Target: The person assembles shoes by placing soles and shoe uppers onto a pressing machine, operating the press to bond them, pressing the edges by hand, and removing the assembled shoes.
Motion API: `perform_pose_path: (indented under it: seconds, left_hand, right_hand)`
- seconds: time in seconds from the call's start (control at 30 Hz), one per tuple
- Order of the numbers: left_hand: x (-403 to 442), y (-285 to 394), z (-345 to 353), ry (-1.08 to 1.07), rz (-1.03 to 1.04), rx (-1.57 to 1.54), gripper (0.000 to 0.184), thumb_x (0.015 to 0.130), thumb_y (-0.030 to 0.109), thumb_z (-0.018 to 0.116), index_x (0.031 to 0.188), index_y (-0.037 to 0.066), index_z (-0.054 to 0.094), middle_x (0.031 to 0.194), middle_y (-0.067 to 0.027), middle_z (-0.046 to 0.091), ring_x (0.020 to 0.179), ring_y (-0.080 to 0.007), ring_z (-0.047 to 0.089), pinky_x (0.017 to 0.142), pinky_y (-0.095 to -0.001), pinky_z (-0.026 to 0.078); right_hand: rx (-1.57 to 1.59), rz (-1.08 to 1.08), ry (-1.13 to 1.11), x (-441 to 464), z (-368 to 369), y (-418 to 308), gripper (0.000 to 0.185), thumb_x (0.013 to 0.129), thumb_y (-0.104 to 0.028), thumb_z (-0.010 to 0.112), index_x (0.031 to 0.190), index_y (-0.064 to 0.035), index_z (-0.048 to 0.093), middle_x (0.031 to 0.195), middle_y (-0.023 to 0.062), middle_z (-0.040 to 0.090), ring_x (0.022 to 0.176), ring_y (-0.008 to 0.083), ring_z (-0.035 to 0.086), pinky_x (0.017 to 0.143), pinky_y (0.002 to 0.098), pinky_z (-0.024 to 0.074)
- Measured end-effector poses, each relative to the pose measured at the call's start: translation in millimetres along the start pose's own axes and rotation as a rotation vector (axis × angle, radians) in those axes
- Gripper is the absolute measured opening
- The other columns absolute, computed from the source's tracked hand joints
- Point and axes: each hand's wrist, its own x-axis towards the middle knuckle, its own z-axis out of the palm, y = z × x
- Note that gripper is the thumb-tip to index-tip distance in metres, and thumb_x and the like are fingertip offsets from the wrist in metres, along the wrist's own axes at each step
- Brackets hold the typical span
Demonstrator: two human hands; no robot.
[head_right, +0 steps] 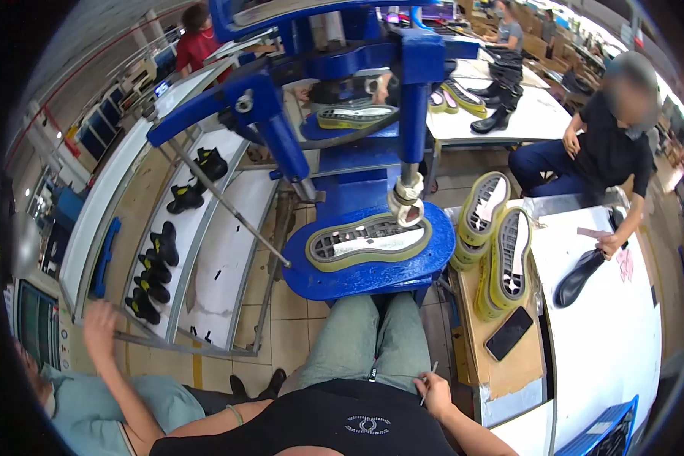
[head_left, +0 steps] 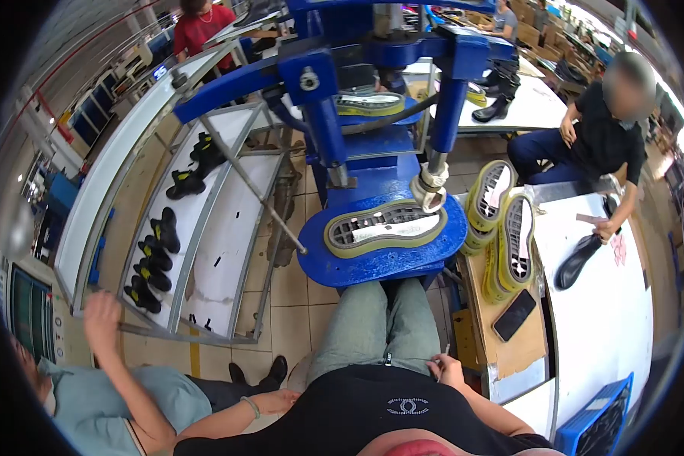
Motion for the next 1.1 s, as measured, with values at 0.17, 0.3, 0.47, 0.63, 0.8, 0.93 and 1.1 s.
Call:
perform_pose_path:
  seconds: [0.17, 0.3, 0.47, 0.63, 0.8, 0.93, 1.1]
  left_hand:
    - [-4, -35, -35, -0.105, -0.102, 0.185, 0.020, 0.087, -0.002, 0.060, 0.106, 0.001, 0.064, 0.101, -0.0019, 0.067, 0.086, -0.0113, 0.062, 0.075, -0.0253, 0.050]
    - [-1, 48, 2, 0.158, 0.111, 0.605, 0.015, 0.085, 0.001, 0.064, 0.100, -0.001, 0.064, 0.093, -0.0048, 0.067, 0.080, -0.0130, 0.062, 0.073, -0.0268, 0.050]
    - [40, 139, -14, 0.458, 0.329, 0.649, 0.018, 0.083, 0.007, 0.069, 0.098, -0.001, 0.063, 0.086, -0.0076, 0.066, 0.077, -0.0158, 0.061, 0.073, -0.0282, 0.050]
    - [76, 203, 53, 0.266, 0.447, 0.586, 0.042, 0.084, 0.020, 0.070, 0.118, 0.000, 0.057, 0.111, -0.0140, 0.059, 0.099, -0.0229, 0.058, 0.088, -0.0338, 0.048]
    - [122, 211, 98, 0.359, 0.717, 1.279, 0.067, 0.087, 0.038, 0.064, 0.140, 0.004, 0.040, 0.153, -0.0246, 0.012, 0.137, -0.0488, 0.016, 0.112, -0.0509, 0.022]
    - [139, 213, 104, 0.472, 0.778, 1.329, 0.069, 0.082, 0.045, 0.066, 0.140, 0.014, 0.043, 0.154, -0.0246, 0.011, 0.135, -0.0504, 0.019, 0.111, -0.0528, 0.023]
    - [145, 212, 105, 0.486, 0.731, 1.216, 0.072, 0.080, 0.051, 0.067, 0.140, 0.018, 0.045, 0.155, -0.0217, 0.011, 0.138, -0.0525, 0.010, 0.110, -0.0580, 0.020]
  right_hand:
    - [0.044, -0.139, -0.075, 9, -17, -27, 0.024, 0.081, -0.021, 0.074, 0.091, -0.0004, 0.067, 0.065, 0.0157, 0.061, 0.056, 0.0276, 0.061, 0.055, 0.0362, 0.0484]
    - [0.262, -0.127, -0.025, 41, -58, -59, 0.018, 0.086, -0.015, 0.069, 0.097, -0.0013, 0.066, 0.065, 0.0113, 0.061, 0.055, 0.0194, 0.059, 0.052, 0.0315, 0.0473]
    - [0.237, -0.436, 0.332, 78, -117, -91, 0.015, 0.087, -0.010, 0.067, 0.099, -0.0014, 0.063, 0.072, 0.0129, 0.062, 0.062, 0.0210, 0.061, 0.058, 0.0321, 0.0488]
    - [0.070, -0.322, 0.907, 120, -193, -69, 0.014, 0.085, -0.009, 0.066, 0.097, -0.0015, 0.063, 0.073, 0.0122, 0.062, 0.063, 0.0213, 0.061, 0.059, 0.0330, 0.0478]
    - [0.001, 0.126, 1.662, 174, -299, 81, 0.033, 0.084, -0.010, 0.066, 0.114, -0.0012, 0.056, 0.099, 0.0177, 0.065, 0.093, 0.0320, 0.062, 0.082, 0.0384, 0.0472]
    - [0.055, 0.560, 1.575, 206, -354, 182, 0.090, 0.069, -0.036, 0.081, 0.133, 0.0092, 0.038, 0.126, 0.0311, 0.051, 0.117, 0.0429, 0.050, 0.102, 0.0411, 0.0390]
    - [-0.086, 0.910, 1.500, 231, -359, 200, 0.067, 0.068, -0.037, 0.082, 0.115, -0.0019, 0.050, 0.112, 0.0178, 0.061, 0.104, 0.0372, 0.059, 0.087, 0.0496, 0.0475]
